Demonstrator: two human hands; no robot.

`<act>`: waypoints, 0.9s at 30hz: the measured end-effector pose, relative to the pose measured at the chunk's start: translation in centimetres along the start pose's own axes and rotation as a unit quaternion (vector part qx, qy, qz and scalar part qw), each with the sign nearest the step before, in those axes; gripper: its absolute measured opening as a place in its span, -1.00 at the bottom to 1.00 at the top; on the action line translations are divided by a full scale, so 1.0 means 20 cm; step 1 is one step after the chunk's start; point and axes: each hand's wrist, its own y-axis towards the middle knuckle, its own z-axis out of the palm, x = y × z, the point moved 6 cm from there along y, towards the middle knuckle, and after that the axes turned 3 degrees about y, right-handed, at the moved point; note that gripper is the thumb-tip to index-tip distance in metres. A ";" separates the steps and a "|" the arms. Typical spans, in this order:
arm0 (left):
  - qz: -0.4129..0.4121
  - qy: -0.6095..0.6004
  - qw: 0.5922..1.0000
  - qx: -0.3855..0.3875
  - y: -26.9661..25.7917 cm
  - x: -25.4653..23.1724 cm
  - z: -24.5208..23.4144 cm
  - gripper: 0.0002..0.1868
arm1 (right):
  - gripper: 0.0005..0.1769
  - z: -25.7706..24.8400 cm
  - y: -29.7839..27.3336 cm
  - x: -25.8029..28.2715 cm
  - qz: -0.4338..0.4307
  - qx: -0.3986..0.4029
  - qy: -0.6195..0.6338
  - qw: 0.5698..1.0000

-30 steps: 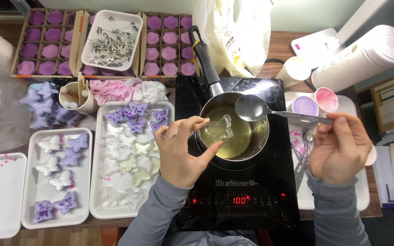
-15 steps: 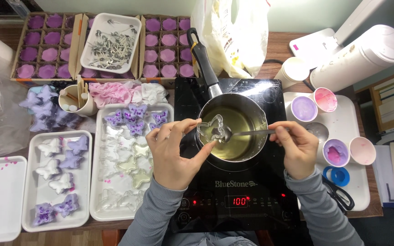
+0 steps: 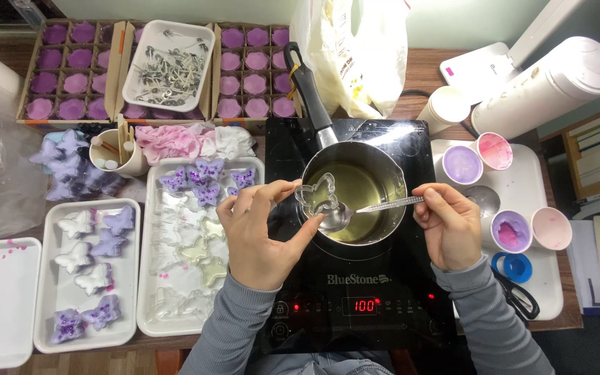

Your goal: Pouring melted wax from a pot on a hot plate into butterfly-shaped molds using a spoon.

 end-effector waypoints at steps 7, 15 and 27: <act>0.008 -0.003 1.000 -0.008 0.01 -0.02 0.00 -0.43 | -0.79 -0.03 0.03 0.10 -0.038 -0.014 0.019 0.999; 0.008 -0.010 1.000 -0.003 0.01 -0.02 0.02 -0.43 | -0.80 -0.03 0.05 0.25 -0.101 -0.042 0.007 0.994; 0.005 0.001 1.000 0.008 0.00 -0.01 0.12 -0.43 | -0.79 -0.02 0.03 0.39 -0.151 -0.031 0.018 0.988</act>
